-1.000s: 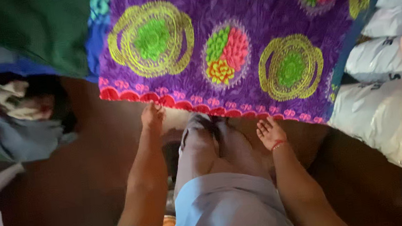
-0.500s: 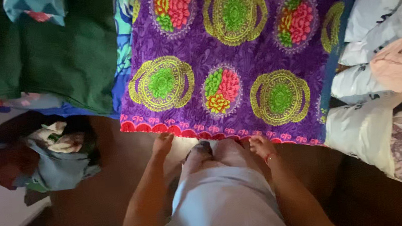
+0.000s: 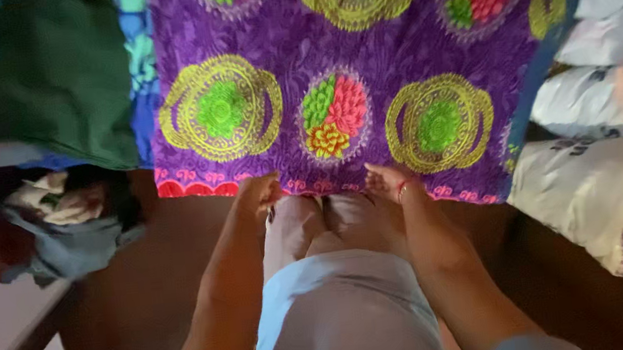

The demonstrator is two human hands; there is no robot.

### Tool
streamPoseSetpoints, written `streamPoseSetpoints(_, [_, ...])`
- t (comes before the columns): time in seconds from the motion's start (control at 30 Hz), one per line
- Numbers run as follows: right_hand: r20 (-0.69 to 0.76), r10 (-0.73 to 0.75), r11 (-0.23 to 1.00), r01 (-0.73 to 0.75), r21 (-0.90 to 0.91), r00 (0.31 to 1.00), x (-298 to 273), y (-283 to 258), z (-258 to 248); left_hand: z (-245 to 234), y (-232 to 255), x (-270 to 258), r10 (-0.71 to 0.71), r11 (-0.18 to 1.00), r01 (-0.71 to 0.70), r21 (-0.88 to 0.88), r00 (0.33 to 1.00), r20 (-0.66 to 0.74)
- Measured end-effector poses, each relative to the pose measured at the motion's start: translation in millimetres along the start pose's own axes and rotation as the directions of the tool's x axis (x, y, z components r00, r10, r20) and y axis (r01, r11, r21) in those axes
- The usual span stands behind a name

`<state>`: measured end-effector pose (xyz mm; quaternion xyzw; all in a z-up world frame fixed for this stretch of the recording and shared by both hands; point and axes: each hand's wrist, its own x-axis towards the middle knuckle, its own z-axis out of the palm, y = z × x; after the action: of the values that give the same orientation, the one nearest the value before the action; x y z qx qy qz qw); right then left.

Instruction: The person organizes and smooths blankets on a bed, rolling one patterned blanket and smoothing out a purple patterned bedsheet.

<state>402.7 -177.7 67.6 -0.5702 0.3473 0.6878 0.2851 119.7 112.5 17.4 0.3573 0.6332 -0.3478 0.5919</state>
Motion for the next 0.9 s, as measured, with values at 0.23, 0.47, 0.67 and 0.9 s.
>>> streamPoseSetpoints(0.23, [0.043,0.286,0.919,-0.261,-0.295,0.957,120,17,10,15,17,113,-0.31,0.951,0.303,0.07,0.936,0.166])
streamPoseSetpoints(0.47, [-0.014,0.525,0.763,-0.478,-0.436,0.851,157,27,-17,23,7,139,-0.449,0.883,0.44,-0.166,0.893,-0.025])
streamPoseSetpoints(0.67, [0.015,0.468,0.828,-0.433,-0.356,0.884,147,25,-15,12,22,127,-0.571,0.82,0.571,0.038,0.814,0.104])
streamPoseSetpoints(0.9, [0.006,0.536,0.791,-0.499,-0.354,0.844,142,14,-4,9,36,121,-0.522,0.85,0.525,0.035,0.835,0.175])
